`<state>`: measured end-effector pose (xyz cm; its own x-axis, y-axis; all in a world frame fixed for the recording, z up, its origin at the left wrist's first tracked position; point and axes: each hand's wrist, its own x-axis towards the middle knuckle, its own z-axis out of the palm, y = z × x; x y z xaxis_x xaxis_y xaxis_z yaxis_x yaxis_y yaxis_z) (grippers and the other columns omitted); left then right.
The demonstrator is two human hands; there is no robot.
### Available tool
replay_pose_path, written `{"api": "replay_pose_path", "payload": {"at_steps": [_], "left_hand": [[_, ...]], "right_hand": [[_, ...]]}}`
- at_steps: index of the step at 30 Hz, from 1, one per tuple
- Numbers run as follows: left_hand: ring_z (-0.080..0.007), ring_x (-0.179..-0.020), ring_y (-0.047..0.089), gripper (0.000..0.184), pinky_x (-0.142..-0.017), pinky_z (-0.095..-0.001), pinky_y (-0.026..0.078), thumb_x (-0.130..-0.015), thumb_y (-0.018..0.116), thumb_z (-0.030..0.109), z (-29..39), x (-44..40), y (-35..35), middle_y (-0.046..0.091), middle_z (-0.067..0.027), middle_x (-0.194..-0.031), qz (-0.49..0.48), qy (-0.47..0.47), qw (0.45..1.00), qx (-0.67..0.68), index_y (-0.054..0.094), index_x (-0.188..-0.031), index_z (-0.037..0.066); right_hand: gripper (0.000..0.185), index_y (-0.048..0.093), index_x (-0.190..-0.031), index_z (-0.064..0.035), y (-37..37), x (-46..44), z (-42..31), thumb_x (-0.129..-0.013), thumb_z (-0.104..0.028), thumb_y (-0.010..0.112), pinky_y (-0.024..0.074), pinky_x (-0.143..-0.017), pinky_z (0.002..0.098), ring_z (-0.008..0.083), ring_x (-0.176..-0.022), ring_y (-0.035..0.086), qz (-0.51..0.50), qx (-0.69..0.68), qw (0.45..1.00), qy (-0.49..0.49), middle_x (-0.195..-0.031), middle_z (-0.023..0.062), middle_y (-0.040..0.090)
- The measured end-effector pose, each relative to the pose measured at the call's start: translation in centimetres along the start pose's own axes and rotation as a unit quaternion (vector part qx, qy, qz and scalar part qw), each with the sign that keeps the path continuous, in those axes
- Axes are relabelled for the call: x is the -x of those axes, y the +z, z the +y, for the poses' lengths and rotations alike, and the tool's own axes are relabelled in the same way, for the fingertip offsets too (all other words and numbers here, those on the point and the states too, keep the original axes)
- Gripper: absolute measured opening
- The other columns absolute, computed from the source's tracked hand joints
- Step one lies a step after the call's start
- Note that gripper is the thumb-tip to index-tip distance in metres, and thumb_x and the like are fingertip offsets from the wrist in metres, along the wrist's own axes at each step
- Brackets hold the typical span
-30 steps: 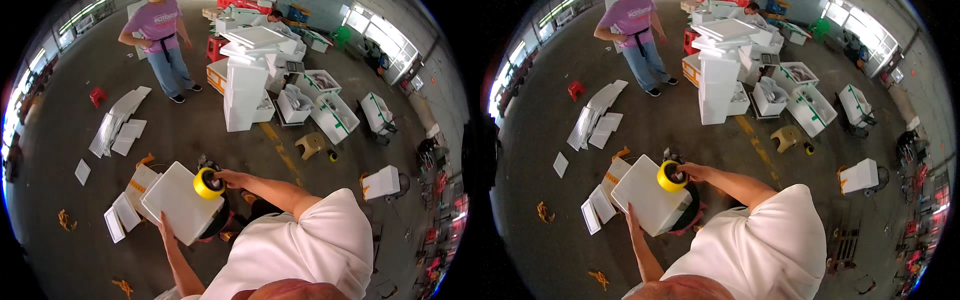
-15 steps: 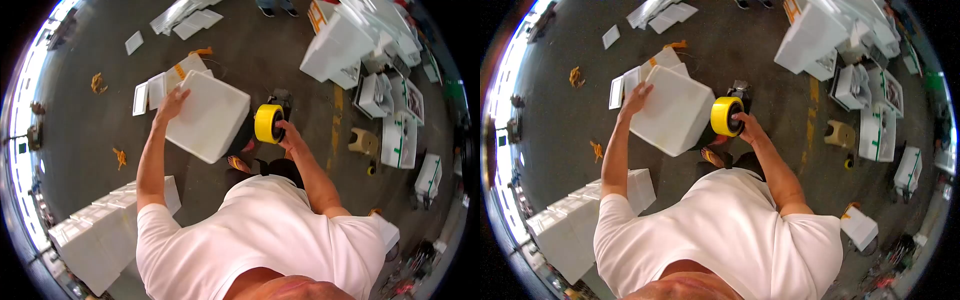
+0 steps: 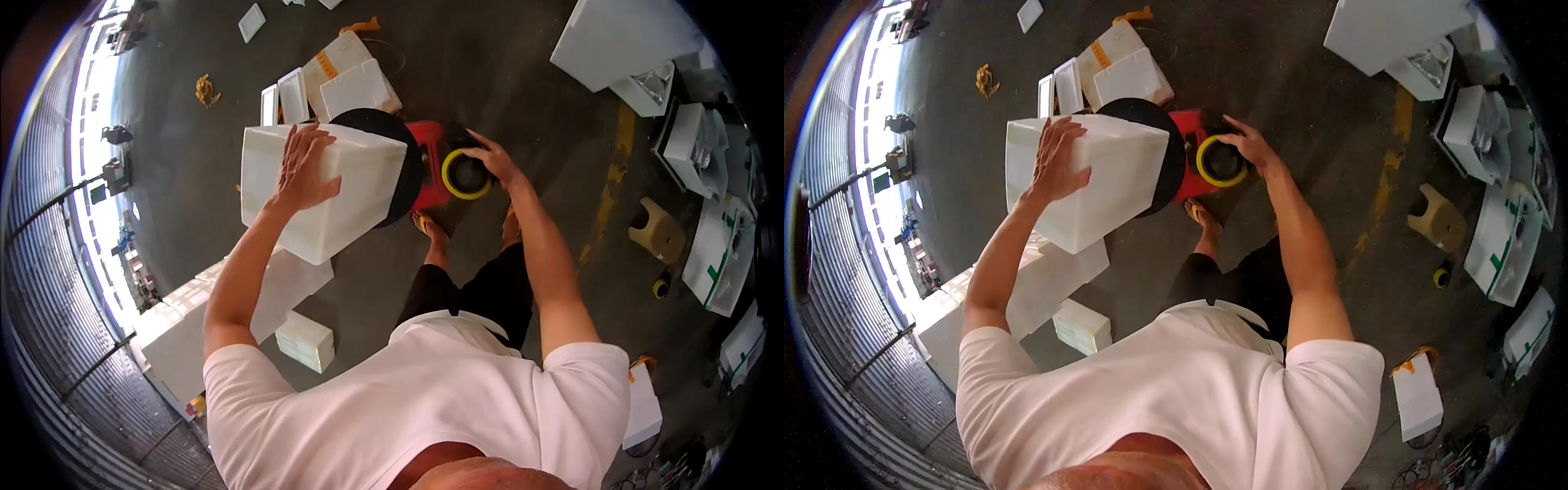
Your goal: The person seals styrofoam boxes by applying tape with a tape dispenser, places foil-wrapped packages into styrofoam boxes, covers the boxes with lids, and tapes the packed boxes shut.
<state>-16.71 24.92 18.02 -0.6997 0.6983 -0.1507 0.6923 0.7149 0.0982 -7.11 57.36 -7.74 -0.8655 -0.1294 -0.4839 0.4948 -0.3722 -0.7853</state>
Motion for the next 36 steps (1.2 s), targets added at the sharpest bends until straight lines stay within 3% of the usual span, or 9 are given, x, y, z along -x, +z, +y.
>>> {"api": "replay_pose_path", "payload": {"at_steps": [10, 15, 22, 25, 26, 28, 29, 31, 36], "left_hand": [[-0.0299, -0.116, 0.054, 0.059, -0.111, -0.0553, 0.03, -0.053, 0.08, 0.023, 1.3, -0.5, 0.0, 0.062, -0.0077, -0.115, -0.011, 0.059, 0.996, 0.063, 0.062, -0.108, 0.012], [-0.0311, -0.112, 0.055, 0.057, -0.107, -0.0525, 0.033, -0.055, 0.08, 0.024, -0.3, -0.5, 0.1, 0.062, -0.0078, -0.115, -0.019, 0.051, 0.998, 0.041, 0.063, -0.108, 0.013], [-0.0346, -0.112, 0.054, 0.05, -0.102, -0.0453, 0.036, -0.076, 0.073, 0.041, -8.6, -3.6, 2.9, 0.063, -0.0144, -0.111, 0.185, -0.457, 0.868, 0.057, 0.061, -0.113, 0.009], [-0.0344, -0.122, 0.05, 0.059, -0.104, -0.0483, 0.035, -0.075, 0.075, 0.038, -11.3, -3.4, 2.3, 0.06, -0.0136, -0.121, 0.222, -0.535, 0.809, 0.097, 0.057, -0.124, 0.011], [-0.0344, -0.122, 0.05, 0.059, -0.104, -0.0483, 0.035, -0.075, 0.075, 0.038, -11.0, -2.9, 2.4, 0.06, -0.0136, -0.121, 0.222, -0.53, 0.814, 0.092, 0.057, -0.124, 0.011], [-0.0332, -0.124, 0.048, 0.067, -0.105, -0.0493, 0.035, -0.072, 0.078, 0.033, -9.5, -1.8, 2.5, 0.056, -0.0126, -0.127, 0.3, -0.148, 0.942, 0.031, 0.052, -0.131, 0.013], [-0.0332, -0.124, 0.048, 0.067, -0.105, -0.0493, 0.035, -0.072, 0.078, 0.033, -8.1, -2.0, 2.4, 0.056, -0.0126, -0.127, 0.3, -0.137, 0.944, 0.031, 0.052, -0.131, 0.013], [-0.0334, -0.121, 0.047, 0.065, -0.107, -0.0472, 0.033, -0.068, 0.078, 0.021, -4.0, -1.1, 2.1, 0.054, -0.0118, -0.127, 0.065, -0.042, 0.997, -0.017, 0.053, -0.128, 0.016], [-0.035, -0.117, 0.049, 0.057, -0.103, -0.0454, 0.036, -0.072, 0.074, 0.024, -6.1, -3.2, 1.9, 0.056, -0.0132, -0.122, 0.083, -0.267, 0.96, -0.009, 0.055, -0.126, 0.016]], "right_hand": [[0.042, 0.069, -0.114, -0.006, 4.0, -13.7, 3.1, -0.075, -0.02, 0.078, 0.0504, -0.085, 0.0286, 0.0152, -0.096, 0.064, -0.101, 0.126, 0.985, -0.065, -0.108, 0.011, 0.07], [0.052, 0.065, -0.121, -0.0027, 5.8, -15.2, 0.4, -0.075, -0.023, 0.078, 0.05, -0.085, 0.0308, 0.0174, -0.095, 0.064, -0.315, 0.323, 0.892, -0.017, -0.107, 0.0128, 0.069], [0.053, 0.065, -0.123, -0.0033, 5.7, -3.6, 8.4, -0.073, -0.016, 0.079, 0.0474, -0.09, 0.0303, 0.0182, -0.102, 0.062, -0.232, 0.178, 0.956, -0.033, -0.11, 0.0134, 0.068], [0.054, 0.065, -0.122, -0.0042, 5.7, -5.9, 7.5, -0.072, -0.018, 0.079, 0.0491, -0.084, 0.0314, 0.0168, -0.093, 0.062, -0.16, 0.145, 0.976, -0.01, -0.104, 0.0112, 0.069], [0.053, 0.066, -0.122, -0.005, 6.1, -8.1, 6.8, -0.072, -0.018, 0.079, 0.0497, -0.082, 0.0311, 0.0162, -0.09, 0.063, -0.166, 0.159, 0.973, -0.031, -0.102, 0.0108, 0.07], [0.051, 0.067, -0.12, -0.0065, 6.3, -12.0, 5.9, -0.072, -0.019, 0.078, 0.0506, -0.076, 0.0288, 0.0144, -0.083, 0.063, -0.171, 0.175, 0.963, -0.11, -0.096, 0.0102, 0.071], [0.052, 0.066, -0.121, -0.0069, 6.5, -13.7, 6.3, -0.072, -0.019, 0.078, 0.0506, -0.076, 0.0284, 0.0134, -0.082, 0.064, -0.179, 0.207, 0.955, -0.116, -0.093, 0.01, 0.071], [0.052, 0.066, -0.122, -0.0071, 6.7, -16.0, 6.3, -0.073, -0.021, 0.078, 0.0507, -0.077, 0.0289, 0.0133, -0.082, 0.064, -0.166, 0.212, 0.955, -0.125, -0.093, 0.0103, 0.071], [0.05, 0.064, -0.122, -0.0023, 5.5, -7.6, 6.4, -0.076, -0.017, 0.078, 0.0493, -0.088, 0.0305, 0.0158, -0.1, 0.063, -0.217, 0.157, 0.958, -0.105, -0.111, 0.0126, 0.069]]}}
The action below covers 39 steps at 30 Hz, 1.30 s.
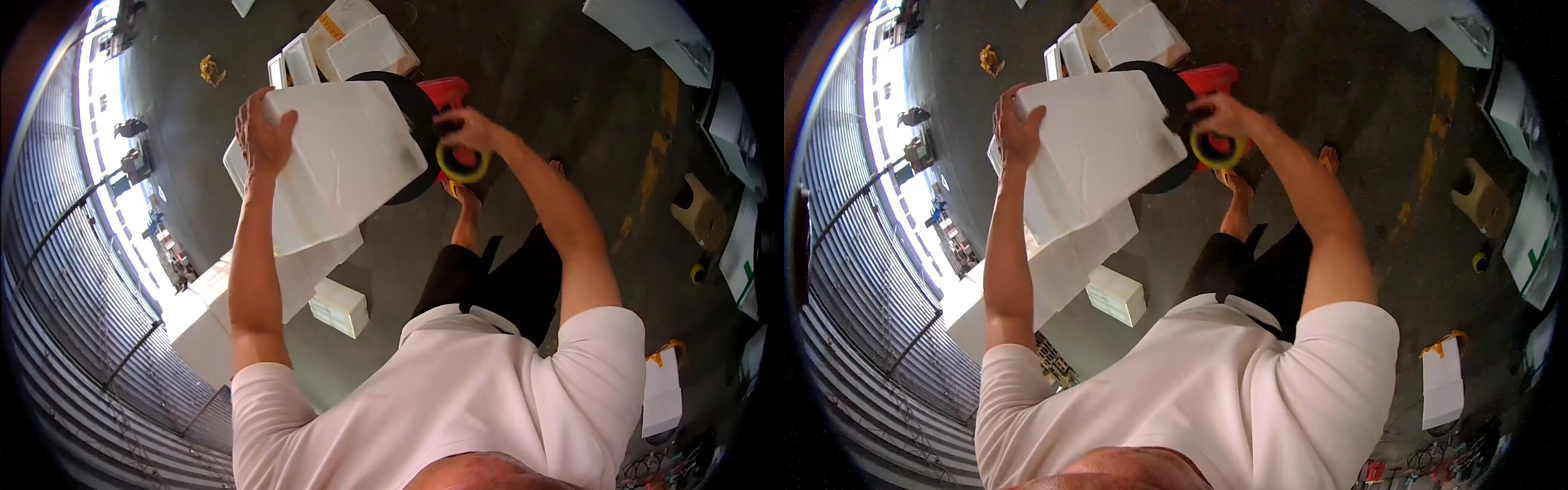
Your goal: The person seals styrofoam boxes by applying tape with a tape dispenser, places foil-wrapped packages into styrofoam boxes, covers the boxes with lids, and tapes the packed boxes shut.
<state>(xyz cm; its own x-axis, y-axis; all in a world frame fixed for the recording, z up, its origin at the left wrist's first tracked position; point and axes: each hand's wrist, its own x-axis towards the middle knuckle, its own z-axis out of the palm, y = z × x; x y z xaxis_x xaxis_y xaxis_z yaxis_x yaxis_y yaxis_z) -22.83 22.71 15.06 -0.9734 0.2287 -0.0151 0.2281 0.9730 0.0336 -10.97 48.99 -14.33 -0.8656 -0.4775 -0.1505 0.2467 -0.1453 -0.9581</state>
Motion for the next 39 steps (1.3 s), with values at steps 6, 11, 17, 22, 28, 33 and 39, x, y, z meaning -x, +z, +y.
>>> {"api": "replay_pose_path", "payload": {"at_steps": [6, 11, 17, 22, 28, 33, 39], "left_hand": [[-0.0337, -0.121, 0.048, 0.06, -0.104, -0.0468, 0.035, -0.075, 0.074, 0.034, -5.4, -1.8, 1.6, 0.055, -0.014, -0.126, 0.164, -0.224, 0.961, -0.003, 0.055, -0.126, 0.01], [-0.0343, -0.122, 0.048, 0.064, -0.104, -0.0472, 0.035, -0.073, 0.075, 0.04, 0.3, 1.7, 0.0, 0.057, -0.0138, -0.127, -0.025, 0.136, 0.99, -0.005, 0.056, -0.127, 0.012], [-0.037, -0.111, 0.057, 0.062, -0.099, -0.044, 0.042, -0.075, 0.064, 0.053, -3.7, -1.8, 0.9, 0.062, -0.0183, -0.119, 0.02, -0.213, 0.977, 0.025, 0.058, -0.124, 0.015], [-0.0353, -0.114, 0.055, 0.059, -0.1, -0.0428, 0.041, -0.076, 0.067, 0.048, -5.2, -1.8, 0.3, 0.062, -0.0168, -0.118, 0.088, -0.329, 0.931, 0.131, 0.058, -0.123, 0.014], [-0.0321, -0.115, 0.051, 0.054, -0.101, -0.0434, 0.037, -0.073, 0.074, 0.033, -2.2, -0.5, -0.4, 0.061, -0.0118, -0.117, 0.005, -0.02, 0.996, 0.083, 0.058, -0.122, 0.015], [-0.0345, -0.118, 0.05, 0.062, -0.105, -0.0449, 0.033, -0.073, 0.068, 0.045, -4.4, -0.9, 1.4, 0.06, -0.0141, -0.122, 0.049, -0.185, 0.977, 0.092, 0.057, -0.126, 0.014], [-0.0362, -0.121, 0.049, 0.069, -0.104, -0.0433, 0.036, -0.072, 0.065, 0.05, -6.7, -1.9, 2.0, 0.057, -0.0158, -0.129, 0.08, -0.225, 0.967, 0.093, 0.055, -0.13, 0.014]], "right_hand": [[0.048, 0.063, -0.125, -0.0048, -1.4, -2.2, -0.3, -0.079, -0.014, 0.074, 0.0477, -0.089, 0.0305, 0.0143, -0.098, 0.061, -0.01, 0.032, 0.996, 0.081, -0.109, 0.0087, 0.068], [0.05, 0.063, -0.125, -0.0043, -2.0, -10.1, -0.3, -0.078, -0.019, 0.075, 0.0507, -0.08, 0.0268, 0.0126, -0.088, 0.062, 0.031, 0.073, 0.997, 0.009, -0.101, 0.0054, 0.07], [0.05, 0.063, -0.124, -0.0023, 0.6, 2.1, 0.1, -0.077, -0.01, 0.076, 0.0501, -0.087, 0.0288, 0.0139, -0.098, 0.063, -0.032, 0.003, 0.999, 0.016, -0.111, 0.0095, 0.069], [0.052, 0.06, -0.128, -0.0037, 1.6, -2.0, 0.2, -0.078, -0.003, 0.074, 0.0479, -0.086, 0.0265, 0.0123, -0.099, 0.06, 0.08, -0.036, 0.995, 0.045, -0.111, 0.0067, 0.066], [0.05, 0.06, -0.126, -0.0019, 0.7, -10.1, 2.2, -0.08, -0.012, 0.076, 0.051, -0.086, 0.0299, 0.0149, -0.1, 0.062, 0.017, -0.047, 0.998, 0.041, -0.115, 0.012, 0.065], [0.054, 0.059, -0.129, -0.0015, 3.8, 8.2, 0.4, -0.078, -0.009, 0.074, 0.0467, -0.095, 0.0306, 0.0185, -0.112, 0.06, -0.011, -0.024, 0.993, 0.119, -0.126, 0.0156, 0.062], [0.053, 0.062, -0.126, -0.0054, 7.0, 5.5, -1.3, -0.076, -0.013, 0.076, 0.048, -0.094, 0.0305, 0.016, -0.107, 0.062, -0.026, 0.099, 0.988, 0.117, -0.119, 0.0118, 0.066]]}}
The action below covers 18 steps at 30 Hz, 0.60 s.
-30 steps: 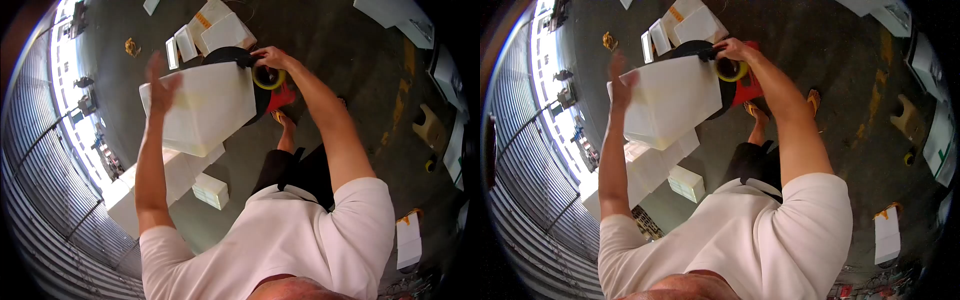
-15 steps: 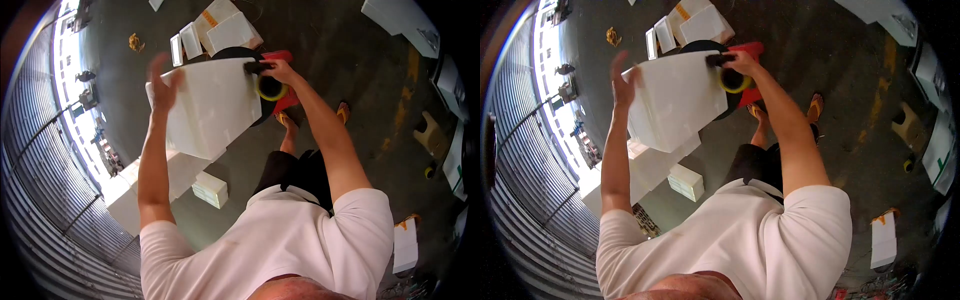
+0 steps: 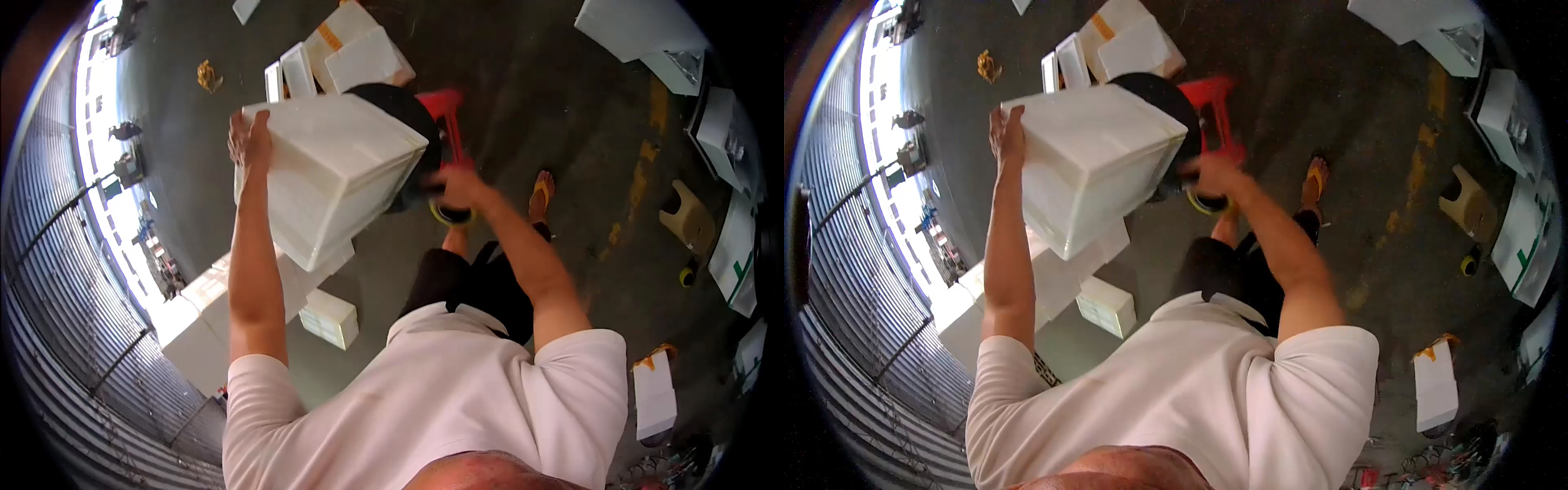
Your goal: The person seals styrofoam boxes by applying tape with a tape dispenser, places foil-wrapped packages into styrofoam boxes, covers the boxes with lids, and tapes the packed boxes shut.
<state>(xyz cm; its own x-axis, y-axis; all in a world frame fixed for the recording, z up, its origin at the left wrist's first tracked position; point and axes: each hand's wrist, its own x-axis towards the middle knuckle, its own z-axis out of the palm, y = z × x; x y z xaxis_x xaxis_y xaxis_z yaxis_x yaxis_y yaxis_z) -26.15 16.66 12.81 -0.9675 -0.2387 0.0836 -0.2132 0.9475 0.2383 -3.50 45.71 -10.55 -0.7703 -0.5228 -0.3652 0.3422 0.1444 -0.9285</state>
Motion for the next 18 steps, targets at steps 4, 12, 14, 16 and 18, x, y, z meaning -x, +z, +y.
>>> {"api": "replay_pose_path", "payload": {"at_steps": [4, 12, 14, 16, 18], "left_hand": [[-0.0348, -0.123, 0.05, 0.075, -0.104, -0.0435, 0.036, -0.072, 0.063, 0.055, 0.2, 0.9, -1.5, 0.057, -0.0154, -0.13, 0.006, -0.14, 0.989, -0.036, 0.052, -0.133, 0.013], [-0.0338, -0.129, 0.045, 0.07, -0.108, -0.0444, 0.032, -0.077, 0.065, 0.048, -2.8, 0.7, 0.4, 0.053, -0.0169, -0.134, 0.069, -0.064, 0.995, -0.028, 0.049, -0.134, 0.01], [-0.0344, -0.133, 0.039, 0.067, -0.109, -0.0447, 0.03, -0.077, 0.071, 0.038, -2.2, 1.9, 0.1, 0.047, -0.016, -0.139, 0.095, 0.105, 0.989, 0.036, 0.049, -0.134, 0.009], [-0.0356, -0.138, 0.033, 0.072, -0.113, -0.047, 0.027, -0.073, 0.076, 0.033, 3.1, 7.4, -2.6, 0.042, -0.0151, -0.142, -0.017, 0.3, 0.953, 0.031, 0.047, -0.134, 0.008], [-0.0354, -0.139, 0.032, 0.081, -0.116, -0.0503, 0.023, -0.066, 0.08, 0.032, 5.9, 11.4, -5.1, 0.044, -0.0149, -0.139, -0.15, 0.459, 0.875, -0.042, 0.045, -0.134, 0.007]], "right_hand": [[0.048, 0.062, -0.124, -0.0017, 2.9, 3.2, -0.2, -0.08, -0.016, 0.074, 0.0489, -0.092, 0.0323, 0.0193, -0.107, 0.061, -0.024, 0.135, 0.985, -0.101, -0.114, 0.0117, 0.066], [0.045, 0.06, -0.125, -0.005, 6.9, -5.8, 0.0, -0.083, -0.011, 0.072, 0.0477, -0.09, 0.0301, 0.0168, -0.104, 0.061, 0.574, -0.324, 0.751, -0.039, -0.113, 0.0094, 0.065], [0.049, 0.057, -0.128, -0.0033, 7.2, -4.0, -1.1, -0.082, -0.012, 0.073, 0.0494, -0.087, 0.0294, 0.0159, -0.099, 0.062, 0.525, -0.3, 0.796, -0.026, -0.111, 0.0083, 0.066], [0.05, 0.057, -0.128, -0.0018, 2.8, -3.0, -2.1, -0.081, -0.013, 0.073, 0.0501, -0.086, 0.0288, 0.0151, -0.097, 0.063, 0.49, -0.384, 0.78, -0.062, -0.11, 0.008, 0.066], [0.053, 0.056, -0.128, 0.0009, -3.9, -1.2, -8.1, -0.079, -0.013, 0.074, 0.0514, -0.083, 0.0275, 0.0135, -0.094, 0.063, 0.316, -0.431, 0.843, -0.053, -0.107, 0.0075, 0.067]]}}
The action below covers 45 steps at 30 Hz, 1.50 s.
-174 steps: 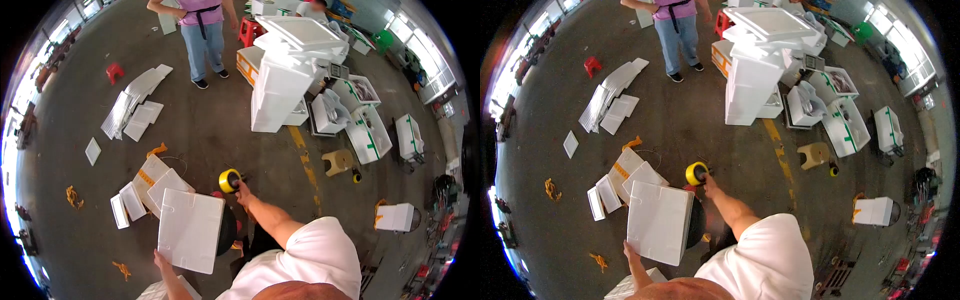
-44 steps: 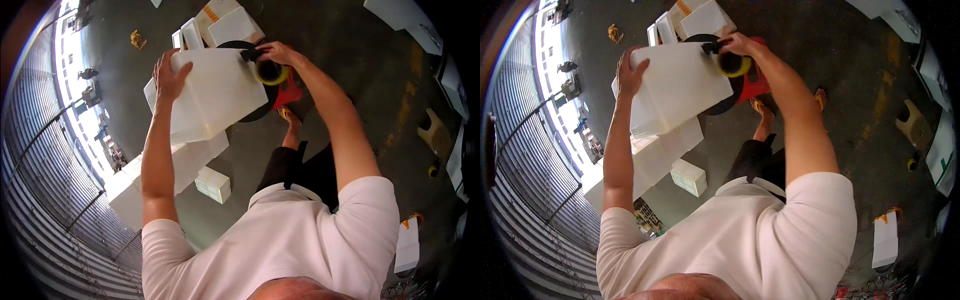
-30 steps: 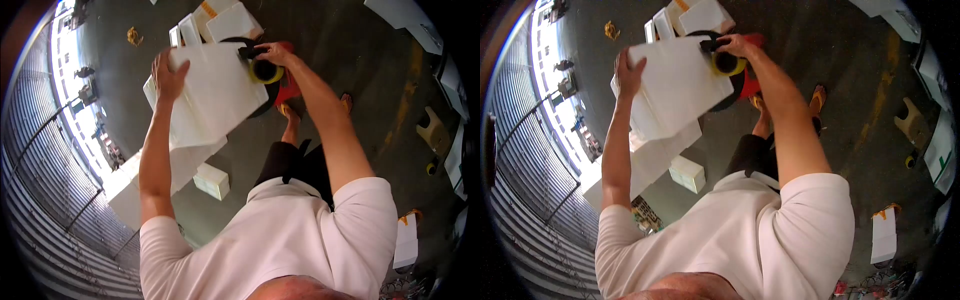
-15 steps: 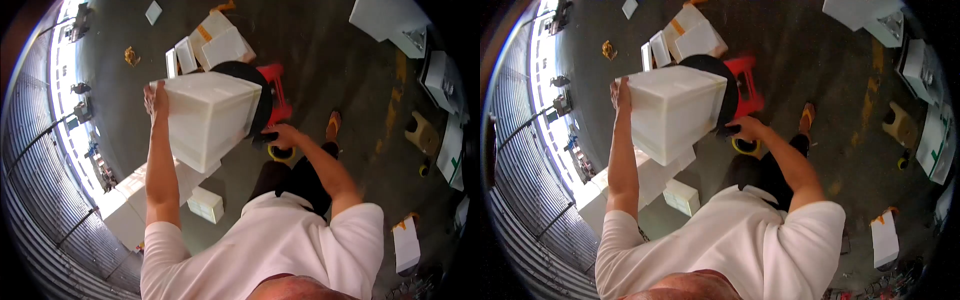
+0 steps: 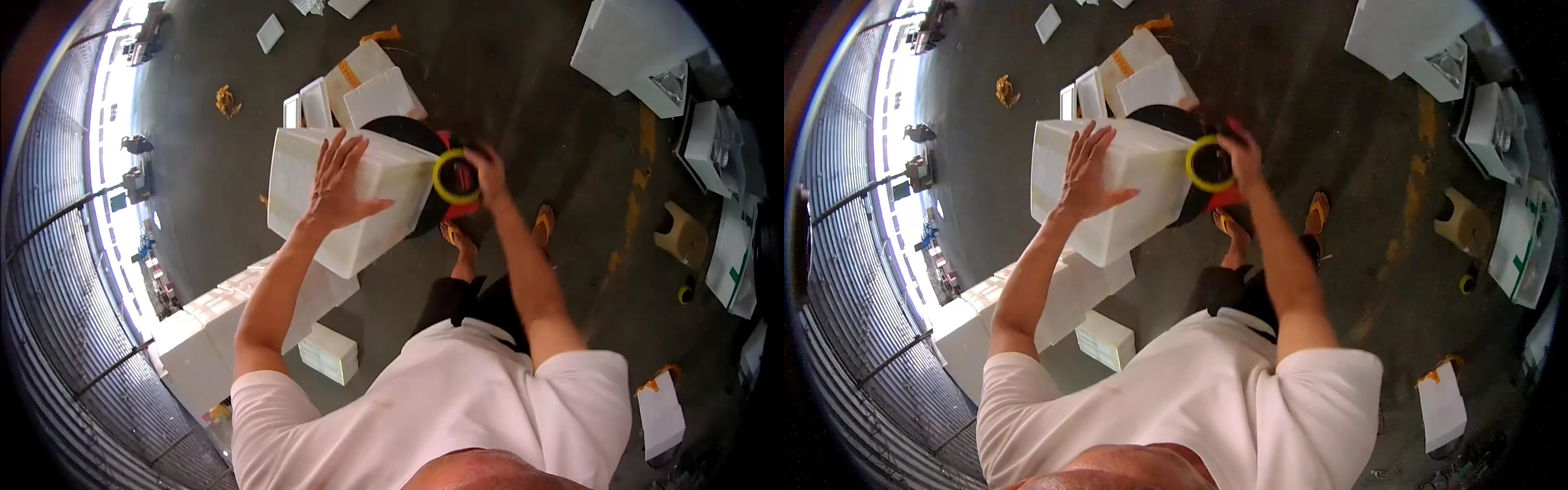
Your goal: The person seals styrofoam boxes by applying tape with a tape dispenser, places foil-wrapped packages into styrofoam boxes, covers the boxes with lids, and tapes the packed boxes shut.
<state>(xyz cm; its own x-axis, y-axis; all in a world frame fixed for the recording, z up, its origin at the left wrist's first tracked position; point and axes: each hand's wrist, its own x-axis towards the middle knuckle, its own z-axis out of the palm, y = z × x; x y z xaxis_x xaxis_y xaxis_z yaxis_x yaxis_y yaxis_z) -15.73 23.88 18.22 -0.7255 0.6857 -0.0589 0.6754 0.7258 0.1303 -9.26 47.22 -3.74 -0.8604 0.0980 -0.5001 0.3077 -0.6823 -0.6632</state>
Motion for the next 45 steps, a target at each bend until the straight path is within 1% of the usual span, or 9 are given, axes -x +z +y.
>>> {"api": "replay_pose_path", "payload": {"at_steps": [3, 6, 17, 21, 31, 33, 36, 38, 45], "left_hand": [[-0.034, -0.135, 0.036, 0.082, -0.119, -0.0513, 0.017, -0.062, 0.081, 0.032, 1.6, 0.4, -0.3, 0.048, -0.0141, -0.134, -0.013, 0.022, 0.999, 0.021, 0.046, -0.133, 0.008], [-0.0329, -0.128, 0.042, 0.076, -0.117, -0.0505, 0.021, -0.062, 0.081, 0.031, 1.2, -0.1, -0.4, 0.052, -0.0135, -0.125, -0.035, 0.063, 0.997, 0.025, 0.05, -0.127, 0.008], [-0.0335, -0.123, 0.047, 0.066, -0.103, -0.047, 0.037, -0.077, 0.072, 0.048, -9.4, -4.1, 3.3, 0.054, -0.0162, -0.13, 0.204, -0.502, 0.84, 0.003, 0.053, -0.129, 0.01], [-0.0313, -0.117, 0.05, 0.061, -0.103, -0.0453, 0.035, -0.071, 0.078, 0.037, -0.8, -2.1, 0.4, 0.058, -0.0119, -0.119, 0.068, -0.01, 0.997, 0.035, 0.056, -0.124, 0.014], [-0.0358, -0.118, 0.05, 0.055, -0.103, -0.0467, 0.035, -0.083, 0.066, 0.047, -9.4, -4.1, 2.7, 0.059, -0.0171, -0.122, 0.08, -0.506, 0.856, -0.065, 0.057, -0.125, 0.012], [-0.036, -0.122, 0.048, 0.063, -0.105, -0.0481, 0.034, -0.082, 0.067, 0.049, -11.6, -2.8, 2.7, 0.058, -0.0192, -0.124, 0.253, -0.516, 0.818, 0.005, 0.055, -0.127, 0.006], [-0.0399, -0.141, 0.027, 0.087, -0.115, -0.046, 0.025, -0.075, 0.074, 0.052, -6.2, 2.1, 0.3, 0.034, -0.0265, -0.148, 0.153, -0.086, 0.982, 0.071, 0.044, -0.141, 0.004], [-0.0344, -0.145, 0.021, 0.106, -0.119, -0.0495, 0.017, -0.061, 0.082, 0.052, 0.1, 5.0, -2.9, 0.028, -0.0143, -0.155, -0.127, 0.156, 0.979, -0.017, 0.037, -0.146, 0.009], [-0.0336, -0.12, 0.048, 0.06, -0.113, -0.0502, 0.026, -0.062, 0.082, 0.031, 0.4, 1.1, 0.9, 0.054, -0.0145, -0.123, 0.028, 0.013, 0.999, -0.011, 0.057, -0.112, 0.01]], "right_hand": [[0.053, 0.059, -0.126, -0.0001, 2.4, -3.1, -8.1, -0.079, -0.019, 0.073, 0.0517, -0.079, 0.0255, 0.0125, -0.09, 0.064, -0.201, 0.176, 0.963, 0.021, -0.102, 0.007, 0.068], [0.044, 0.066, -0.119, -0.0056, 7.2, -5.0, -10.4, -0.078, -0.02, 0.073, 0.0499, -0.081, 0.0256, 0.0126, -0.091, 0.063, -0.442, 0.485, 0.753, 0.038, -0.102, 0.0081, 0.069], [0.05, 0.061, -0.127, -0.005, 2.3, 4.1, -4.7, -0.079, -0.006, 0.074, 0.0473, -0.081, 0.0267, 0.0108, -0.097, 0.057, -0.299, 0.308, 0.903, 0.013, -0.104, 0.0064, 0.065], [0.04, 0.066, -0.121, -0.0049, 4.1, -1.9, -6.5, -0.081, -0.009, 0.073, 0.0463, -0.08, 0.0223, 0.0098, -0.089, 0.059, -0.301, 0.303, 0.904, -0.011, -0.099, 0.0052, 0.068], [0.05, 0.065, -0.122, -0.0044, 1.5, 8.0, -2.4, -0.076, -0.016, 0.08, 0.0483, -0.087, 0.0283, 0.0147, -0.097, 0.061, -0.257, 0.312, 0.914, -0.019, -0.109, 0.0104, 0.068], [0.045, 0.066, -0.121, -0.0062, 3.2, 5.5, -2.9, -0.078, -0.012, 0.077, 0.049, -0.083, 0.0282, 0.0142, -0.096, 0.062, -0.213, 0.307, 0.927, -0.019, -0.106, 0.0088, 0.068], [0.044, 0.066, -0.12, -0.0062, 5.1, -1.1, -2.7, -0.078, -0.013, 0.077, 0.0491, -0.079, 0.0266, 0.0108, -0.092, 0.061, -0.251, 0.238, 0.938, -0.016, -0.1, 0.0051, 0.067], [0.045, 0.065, -0.121, -0.0044, 7.9, -5.4, -3.3, -0.079, -0.014, 0.075, 0.0489, -0.08, 0.0249, 0.0077, -0.09, 0.06, -0.247, 0.322, 0.913, -0.048, -0.098, 0.0022, 0.068], [0.049, 0.061, -0.126, -0.0035, 6.3, -3.3, -7.1, -0.081, -0.017, 0.072, 0.0487, -0.084, 0.0254, 0.0102, -0.094, 0.06, -0.412, 0.416, 0.811, 0.001, -0.103, 0.0064, 0.068]]}}
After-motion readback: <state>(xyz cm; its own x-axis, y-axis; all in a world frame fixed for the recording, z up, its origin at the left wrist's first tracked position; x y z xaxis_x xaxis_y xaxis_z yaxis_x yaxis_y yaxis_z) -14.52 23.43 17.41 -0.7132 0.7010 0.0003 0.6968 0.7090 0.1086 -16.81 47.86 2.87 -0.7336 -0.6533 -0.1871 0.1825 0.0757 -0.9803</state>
